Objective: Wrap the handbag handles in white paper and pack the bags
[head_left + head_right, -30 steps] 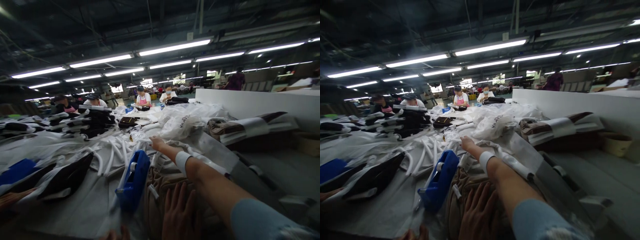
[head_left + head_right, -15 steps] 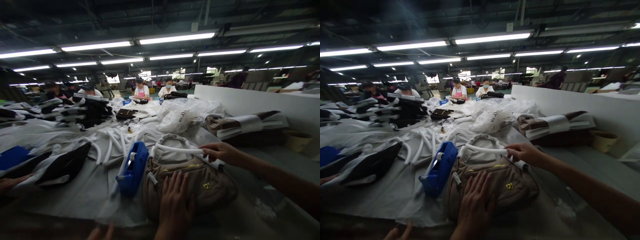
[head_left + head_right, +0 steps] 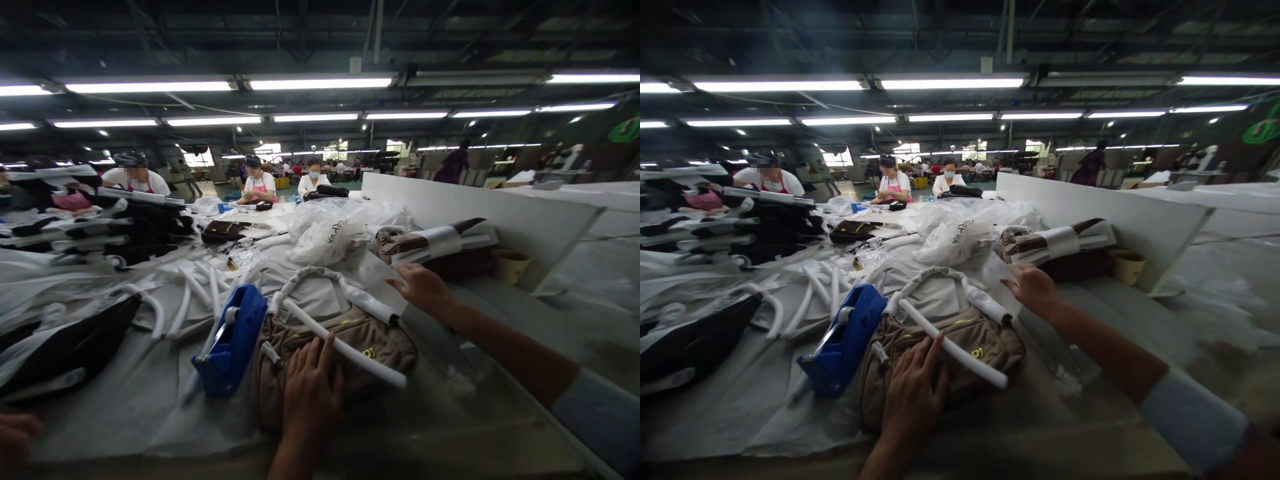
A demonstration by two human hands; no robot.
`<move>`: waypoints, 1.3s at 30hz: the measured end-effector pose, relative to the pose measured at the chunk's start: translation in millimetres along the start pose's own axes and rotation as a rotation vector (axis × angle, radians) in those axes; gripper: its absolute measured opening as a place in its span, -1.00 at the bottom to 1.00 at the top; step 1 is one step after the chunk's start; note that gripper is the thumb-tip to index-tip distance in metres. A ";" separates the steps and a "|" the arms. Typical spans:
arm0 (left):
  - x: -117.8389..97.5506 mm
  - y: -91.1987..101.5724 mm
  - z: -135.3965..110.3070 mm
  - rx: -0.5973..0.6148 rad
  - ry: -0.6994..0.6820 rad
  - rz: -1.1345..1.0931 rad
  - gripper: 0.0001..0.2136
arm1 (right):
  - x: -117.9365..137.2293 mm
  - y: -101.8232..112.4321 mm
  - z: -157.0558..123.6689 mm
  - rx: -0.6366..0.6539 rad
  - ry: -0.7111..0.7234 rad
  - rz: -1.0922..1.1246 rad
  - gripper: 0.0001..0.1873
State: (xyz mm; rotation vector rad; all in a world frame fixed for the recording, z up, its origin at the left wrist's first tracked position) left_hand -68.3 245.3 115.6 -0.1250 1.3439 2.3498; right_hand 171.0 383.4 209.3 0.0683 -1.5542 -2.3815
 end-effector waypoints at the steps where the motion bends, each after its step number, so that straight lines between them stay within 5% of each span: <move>1: -0.3 -0.1 -0.5 -0.005 -0.003 0.006 -0.49 | -11.9 -7.9 8.2 0.014 -0.066 -0.102 -0.51; 7: -1.0 0.5 -0.4 -0.002 -0.008 0.011 -0.48 | -27.0 -41.6 34.9 0.144 -0.198 -0.127 -0.42; 13: -4.2 8.0 -0.3 -0.028 0.007 -0.015 -0.48 | 37.1 17.7 27.6 -0.125 0.032 0.298 -0.27; 16: -6.1 10.2 0.2 -0.026 0.006 -0.048 -0.49 | 70.6 25.0 9.8 -0.037 0.165 0.687 -0.35; 21: -4.8 10.2 -0.2 -0.019 0.021 -0.052 -0.49 | 68.6 -33.6 16.2 0.147 0.002 0.957 -0.25; 25: -2.9 8.1 -2.1 -0.018 0.039 -0.050 -0.48 | 65.1 -86.8 34.8 0.306 -0.008 0.550 -0.22; 28: -2.9 8.6 -2.5 -0.018 0.043 -0.064 -0.48 | 67.2 -95.3 46.0 0.332 0.028 0.390 -0.34; 34: -3.2 11.2 -1.8 -0.021 0.049 -0.090 -0.48 | 95.2 -56.3 83.1 0.273 0.073 0.477 -0.34; 39: -2.2 10.0 -2.3 -0.043 0.052 -0.092 -0.47 | 118.6 7.9 124.4 0.056 0.158 1.066 -0.41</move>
Point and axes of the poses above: each hand's wrist, its own z-axis towards the middle knuckle, its own y-axis out of the back of the hand, x = y × z, the point moved 10 cm from there along z, towards the middle knuckle, and after that the axes turned 2 degrees about -x, right-handed, at the moved point
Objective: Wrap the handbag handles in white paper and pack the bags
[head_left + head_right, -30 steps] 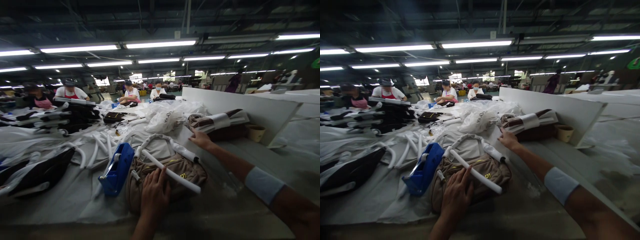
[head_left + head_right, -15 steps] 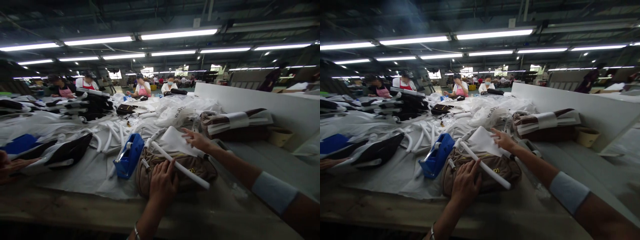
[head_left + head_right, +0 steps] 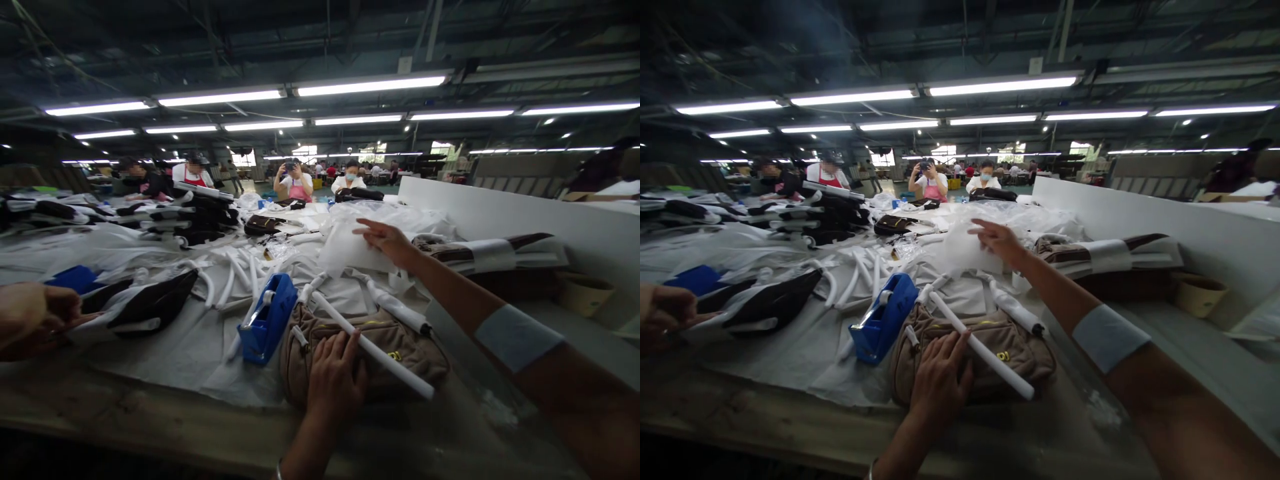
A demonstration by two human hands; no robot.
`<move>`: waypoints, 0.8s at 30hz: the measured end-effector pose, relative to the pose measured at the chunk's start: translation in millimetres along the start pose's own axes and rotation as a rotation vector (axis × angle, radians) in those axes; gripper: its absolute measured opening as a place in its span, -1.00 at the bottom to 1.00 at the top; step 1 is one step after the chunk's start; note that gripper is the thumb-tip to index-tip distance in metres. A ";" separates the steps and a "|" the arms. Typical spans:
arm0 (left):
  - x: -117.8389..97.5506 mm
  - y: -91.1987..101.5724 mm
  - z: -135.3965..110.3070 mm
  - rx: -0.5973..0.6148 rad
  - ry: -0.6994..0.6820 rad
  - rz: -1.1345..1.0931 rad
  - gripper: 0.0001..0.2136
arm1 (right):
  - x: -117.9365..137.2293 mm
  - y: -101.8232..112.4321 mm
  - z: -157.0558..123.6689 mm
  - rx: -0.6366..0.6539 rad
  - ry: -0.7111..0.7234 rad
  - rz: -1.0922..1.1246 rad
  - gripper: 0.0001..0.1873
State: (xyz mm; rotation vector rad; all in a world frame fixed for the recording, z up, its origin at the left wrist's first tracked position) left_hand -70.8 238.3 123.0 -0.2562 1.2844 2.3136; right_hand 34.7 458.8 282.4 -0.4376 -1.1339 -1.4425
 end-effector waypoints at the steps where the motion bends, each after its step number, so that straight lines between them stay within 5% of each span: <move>1: 0.3 -0.1 -0.1 -0.006 0.002 -0.005 -0.47 | 2.6 4.4 3.4 -0.019 0.015 0.090 -0.38; 5: 0.4 0.2 -0.7 -0.020 0.002 -0.024 -0.47 | -32.1 10.1 -5.5 0.015 -0.061 0.131 -0.31; 10: 0.8 2.1 -0.7 -0.027 0.008 -0.037 -0.45 | -99.0 -5.3 -39.9 0.243 -0.105 -0.480 -0.36; 13: 0.5 2.8 -0.3 -0.026 0.004 -0.024 -0.46 | -116.6 -6.9 -50.8 0.281 -0.128 -0.623 -0.39; 17: 0.8 1.6 0.1 -0.026 0.002 -0.014 -0.46 | -106.1 -10.7 -56.4 0.255 -0.121 -0.777 -0.43; 21: 0.8 -0.1 -0.3 -0.025 0.000 -0.009 -0.47 | -54.0 -37.6 -77.3 0.167 0.056 -0.889 -0.61; 24: 1.6 -1.6 -0.8 -0.015 0.006 0.007 -0.48 | -41.2 -81.0 -115.2 0.462 -0.024 -0.734 -0.62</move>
Point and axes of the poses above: each hand's wrist, its own z-axis towards the middle knuckle, its own y-axis out of the back of the hand, x = y × z, the point moved 10 cm from there along z, towards the middle knuckle, and after that the axes turned 2 degrees about -x, right-handed, at the moved point
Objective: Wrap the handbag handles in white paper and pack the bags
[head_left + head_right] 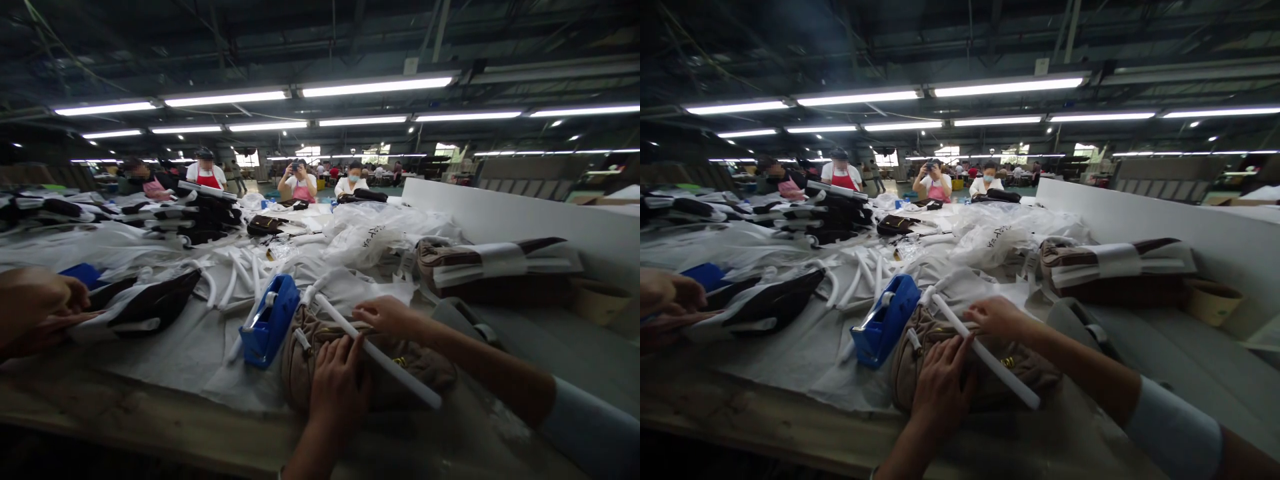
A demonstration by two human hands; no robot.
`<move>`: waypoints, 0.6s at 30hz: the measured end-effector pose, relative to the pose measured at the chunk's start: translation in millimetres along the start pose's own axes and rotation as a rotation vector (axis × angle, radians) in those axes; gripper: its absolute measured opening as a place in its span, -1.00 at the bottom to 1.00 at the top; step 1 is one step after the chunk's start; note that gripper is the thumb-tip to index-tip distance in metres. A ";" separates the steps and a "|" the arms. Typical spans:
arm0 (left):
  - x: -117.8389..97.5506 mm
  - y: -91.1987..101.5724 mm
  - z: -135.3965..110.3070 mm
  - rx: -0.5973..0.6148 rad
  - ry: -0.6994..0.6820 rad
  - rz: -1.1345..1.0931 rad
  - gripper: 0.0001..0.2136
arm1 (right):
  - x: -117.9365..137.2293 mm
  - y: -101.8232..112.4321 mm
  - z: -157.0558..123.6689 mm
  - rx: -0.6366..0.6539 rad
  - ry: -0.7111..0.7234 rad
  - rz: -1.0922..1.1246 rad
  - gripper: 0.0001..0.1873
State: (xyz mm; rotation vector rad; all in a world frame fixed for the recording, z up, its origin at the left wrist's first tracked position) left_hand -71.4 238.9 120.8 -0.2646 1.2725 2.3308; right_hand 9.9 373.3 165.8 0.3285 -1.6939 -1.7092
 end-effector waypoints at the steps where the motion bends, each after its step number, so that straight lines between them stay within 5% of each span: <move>1: 0.5 -0.5 -0.1 0.002 0.004 0.004 -0.49 | 11.2 -11.1 -9.0 0.103 0.017 0.069 -0.61; 4: 1.1 -1.8 -0.3 0.004 0.005 0.003 -0.50 | 34.5 -21.4 -33.7 0.224 0.095 0.213 -0.60; 10: 0.7 -3.7 -0.5 -0.009 -0.015 0.006 -0.48 | 40.5 -18.6 -50.9 0.082 0.102 0.185 -0.54; 14: 1.1 -0.8 -1.0 -0.016 -0.003 -0.017 -0.41 | 24.2 -12.4 -31.3 0.051 0.034 0.109 -0.54; 18: -1.5 3.2 0.6 -0.018 -0.006 -0.046 -0.41 | -15.4 30.7 12.6 -0.140 -0.089 -0.126 -0.54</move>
Point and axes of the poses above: each hand's wrist, its own z-axis towards the middle knuckle, its own y-axis out of the back of the hand, x = y × z, the point moved 10 cm from there along z, towards the middle knuckle, and after that the axes turned 2 degrees about -x, right-handed, at the moved point
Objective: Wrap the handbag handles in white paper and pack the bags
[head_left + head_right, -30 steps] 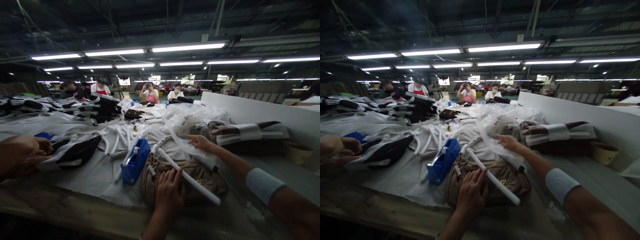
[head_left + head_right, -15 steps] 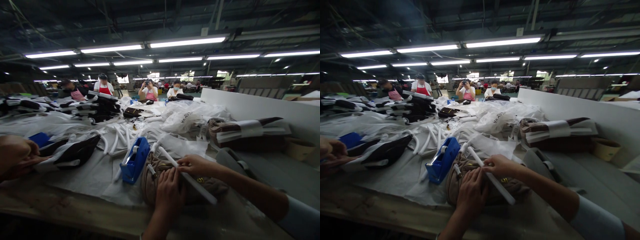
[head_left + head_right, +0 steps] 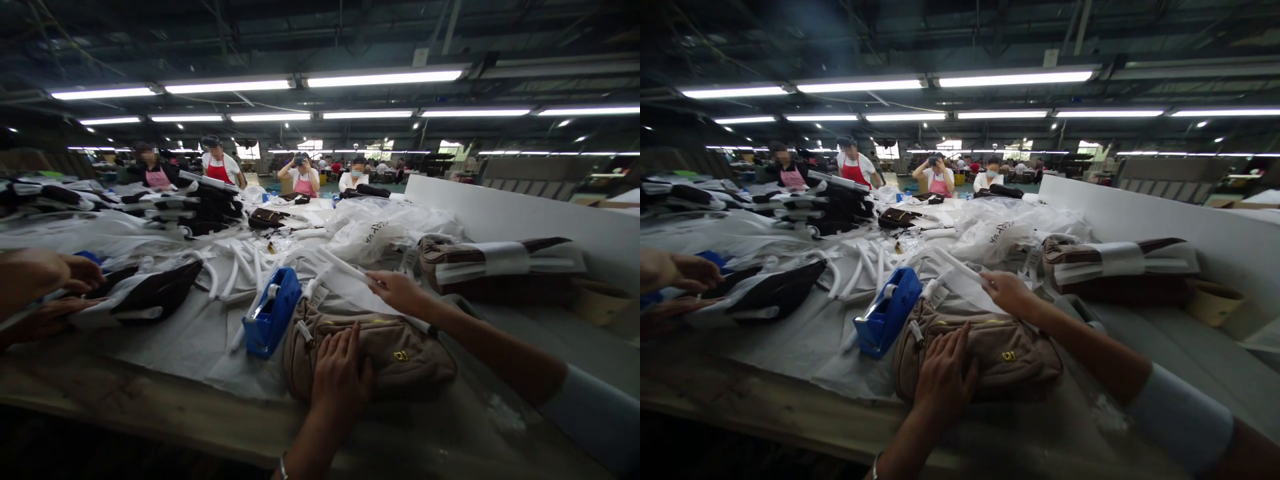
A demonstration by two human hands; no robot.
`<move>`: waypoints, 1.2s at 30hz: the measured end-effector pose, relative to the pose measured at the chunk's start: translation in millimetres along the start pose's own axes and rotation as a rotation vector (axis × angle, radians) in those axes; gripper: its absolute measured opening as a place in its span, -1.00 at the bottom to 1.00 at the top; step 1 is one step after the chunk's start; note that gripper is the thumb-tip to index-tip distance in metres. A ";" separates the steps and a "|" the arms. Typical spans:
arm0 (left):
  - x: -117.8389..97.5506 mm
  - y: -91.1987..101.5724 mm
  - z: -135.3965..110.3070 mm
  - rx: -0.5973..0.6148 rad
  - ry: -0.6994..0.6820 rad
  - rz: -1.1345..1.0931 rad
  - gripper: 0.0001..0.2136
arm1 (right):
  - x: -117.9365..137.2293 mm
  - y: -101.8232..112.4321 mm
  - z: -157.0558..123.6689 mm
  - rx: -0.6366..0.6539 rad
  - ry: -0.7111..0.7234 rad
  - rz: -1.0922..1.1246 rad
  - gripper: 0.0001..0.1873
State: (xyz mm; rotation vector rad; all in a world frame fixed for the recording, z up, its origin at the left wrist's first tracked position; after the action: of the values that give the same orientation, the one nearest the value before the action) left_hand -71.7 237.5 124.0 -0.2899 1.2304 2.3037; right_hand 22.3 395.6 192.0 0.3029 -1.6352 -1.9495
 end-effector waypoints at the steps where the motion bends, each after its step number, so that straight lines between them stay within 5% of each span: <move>1: -0.4 0.5 0.3 -0.001 -0.001 0.001 -0.42 | -7.9 2.3 12.6 -0.013 -0.017 -0.084 -0.55; 5: -0.2 -0.1 -0.7 -0.002 -0.003 0.015 -0.48 | -29.5 -27.8 43.2 0.111 -0.069 -0.265 -0.67; 12: 1.9 -0.8 -0.4 -0.012 0.010 0.034 -0.55 | -33.6 -88.9 36.9 0.168 -0.076 -0.338 -0.65; 30: 2.4 -1.7 -1.4 -0.011 0.007 0.016 -0.56 | -7.3 -103.2 31.7 0.143 0.136 -0.463 -0.42; 36: 1.3 -0.1 -1.9 -0.020 0.005 0.018 -0.57 | -3.9 -109.7 36.9 0.184 0.131 -0.486 -0.59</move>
State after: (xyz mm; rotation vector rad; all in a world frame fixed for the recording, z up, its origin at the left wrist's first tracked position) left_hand -72.8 236.3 122.4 -0.2928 1.2179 2.3331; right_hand -24.1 438.1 94.7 0.9563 -1.7735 -2.0596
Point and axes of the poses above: each hand's wrist, its own z-axis towards the middle knuckle, its own y-axis out of the back of the hand, x = y × z, the point moved 10 cm from there along z, towards the middle knuckle, and after that the axes turned 2 degrees about -x, right-handed, at the moved point
